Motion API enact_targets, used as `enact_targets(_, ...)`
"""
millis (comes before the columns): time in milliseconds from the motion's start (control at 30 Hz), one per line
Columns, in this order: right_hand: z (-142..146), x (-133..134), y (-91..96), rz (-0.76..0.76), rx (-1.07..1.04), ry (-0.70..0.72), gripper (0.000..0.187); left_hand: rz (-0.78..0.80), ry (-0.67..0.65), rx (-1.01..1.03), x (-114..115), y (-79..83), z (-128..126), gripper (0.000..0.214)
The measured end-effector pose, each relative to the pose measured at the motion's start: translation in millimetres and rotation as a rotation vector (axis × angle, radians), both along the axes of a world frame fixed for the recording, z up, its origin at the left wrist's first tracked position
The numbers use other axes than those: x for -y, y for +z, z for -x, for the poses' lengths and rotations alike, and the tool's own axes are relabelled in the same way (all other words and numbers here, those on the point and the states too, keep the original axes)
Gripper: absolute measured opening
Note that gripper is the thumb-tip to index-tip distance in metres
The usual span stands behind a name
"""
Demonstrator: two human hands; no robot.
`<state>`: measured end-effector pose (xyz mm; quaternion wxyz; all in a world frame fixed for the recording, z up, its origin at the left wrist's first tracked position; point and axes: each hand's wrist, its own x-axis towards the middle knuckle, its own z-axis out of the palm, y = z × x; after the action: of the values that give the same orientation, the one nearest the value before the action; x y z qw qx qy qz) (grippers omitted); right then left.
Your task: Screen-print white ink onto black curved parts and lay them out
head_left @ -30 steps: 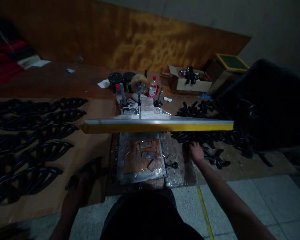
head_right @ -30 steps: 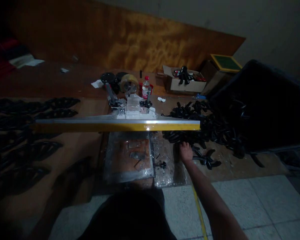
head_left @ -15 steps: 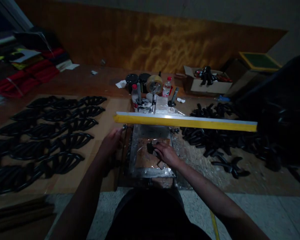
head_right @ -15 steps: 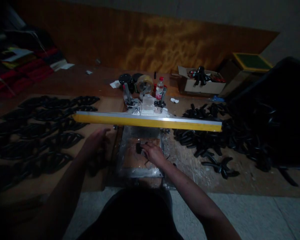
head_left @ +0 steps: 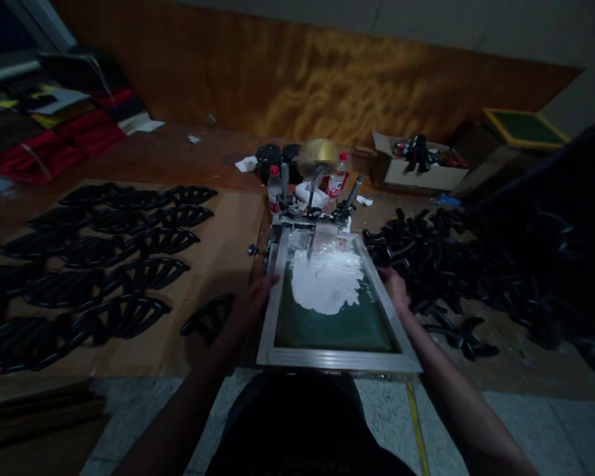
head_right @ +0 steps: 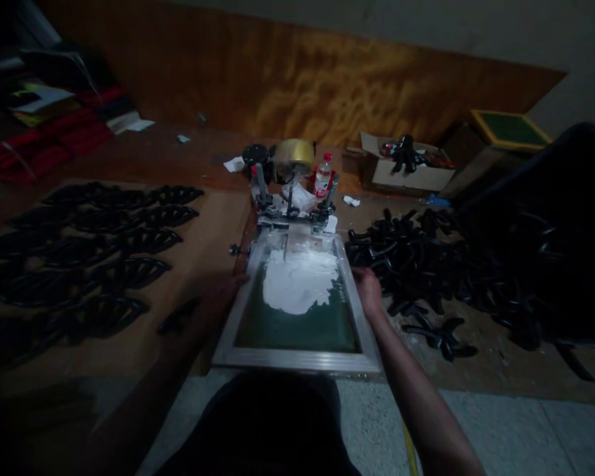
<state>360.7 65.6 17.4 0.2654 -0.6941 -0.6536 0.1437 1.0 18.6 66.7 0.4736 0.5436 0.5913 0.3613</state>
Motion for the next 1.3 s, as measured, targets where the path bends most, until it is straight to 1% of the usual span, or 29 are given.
enact_targets(33,-5,-8,6.7,-0.039,0.010,-0.058,0.044,0.050,-0.010,-0.022,5,-13.1,-1,0.057)
enact_targets(67,-4,-17,14.1,-0.086,0.013,-0.085,0.045,0.090,-0.015,-0.037,9,-26.6,-2,0.062)
enact_targets(100,3,-25,21.7,-0.139,0.022,-0.080,0.047,0.107,-0.014,-0.046,10,-39.6,-3,0.066)
enact_targets(133,15,-32,29.6,-0.191,0.046,-0.044,0.051,0.104,-0.008,-0.054,11,-51.5,-4,0.068)
enact_targets(167,31,-39,37.3,-0.225,0.087,0.020,0.058,0.091,-0.002,-0.059,11,-61.8,-6,0.069)
enact_targets(200,49,-44,44.5,-0.226,0.145,0.100,0.063,0.079,0.000,-0.060,10,-69.9,-6,0.068)
enact_targets(233,66,-47,50.8,-0.189,0.214,0.180,0.064,0.076,-0.005,-0.061,9,-76.0,-7,0.068)
enact_targets(267,83,-49,55.6,-0.116,0.284,0.254,0.058,0.088,-0.018,-0.060,8,-80.0,-7,0.068)
enact_targets(333,108,-44,59.4,0.091,0.405,0.354,0.037,0.127,-0.042,-0.041,7,-83.5,-6,0.070)
enact_targets(367,115,-38,58.3,0.185,0.453,0.385,0.027,0.132,-0.050,-0.027,7,-83.9,-6,0.070)
enact_targets(400,119,-29,55.5,0.248,0.491,0.416,0.023,0.124,-0.051,-0.020,8,-84.1,-5,0.070)
enact_targets(433,121,-19,51.7,0.275,0.517,0.459,0.023,0.115,-0.048,-0.018,8,-84.3,-5,0.069)
enact_targets(467,120,-7,47.7,0.272,0.529,0.520,0.023,0.108,-0.044,-0.017,8,-84.6,-5,0.068)
enact_targets(567,110,21,41.2,0.199,0.490,0.796,0.026,0.136,-0.040,-0.008,7,-86.8,-4,0.069)
enact_targets(633,103,27,44.1,0.181,0.447,0.949,0.025,0.164,-0.033,0.015,6,-87.8,-4,0.071)
enact_targets(667,101,25,46.8,0.185,0.433,0.993,0.024,0.174,-0.030,0.022,6,-87.7,-4,0.072)
enact_targets(700,101,22,49.2,0.188,0.424,1.004,0.023,0.179,-0.029,0.026,5,-87.3,-4,0.073)
enact_targets(767,102,16,50.0,0.164,0.422,0.930,0.021,0.182,-0.036,0.029,5,-85.5,-4,0.075)
enact_targets(833,104,17,43.1,0.102,0.431,0.821,0.023,0.177,-0.034,0.037,5,-83.4,-4,0.073)
enact_targets(867,104,21,37.6,0.072,0.434,0.797,0.026,0.172,-0.023,0.039,5,-82.5,-5,0.071)
enact_targets(900,103,26,31.8,0.052,0.431,0.803,0.029,0.168,-0.013,0.043,6,-81.8,-5,0.069)
enact_targets(967,99,37,23.6,0.049,0.395,0.869,0.033,0.170,0.001,0.055,6,-80.3,-6,0.068)
enact_targets(1033,98,39,24.3,0.080,0.343,0.920,0.031,0.189,-0.006,0.066,7,-77.9,-7,0.069)
enact_targets(1067,99,36,28.3,0.098,0.322,0.907,0.030,0.196,-0.011,0.070,7,-75.9,-6,0.070)
enact_targets(1100,103,29,34.2,0.111,0.309,0.860,0.030,0.198,-0.016,0.066,7,-73.1,-6,0.070)
enact_targets(1167,111,7,49.5,0.119,0.304,0.706,0.037,0.196,-0.027,0.045,7,-64.4,-4,0.073)
enact_targets(1233,115,-20,65.8,0.097,0.307,0.551,0.051,0.205,-0.038,0.044,7,-51.1,-3,0.077)
enact_targets(1300,102,-45,79.2,0.053,0.285,0.435,0.057,0.191,-0.023,0.059,6,-33.5,-2,0.072)
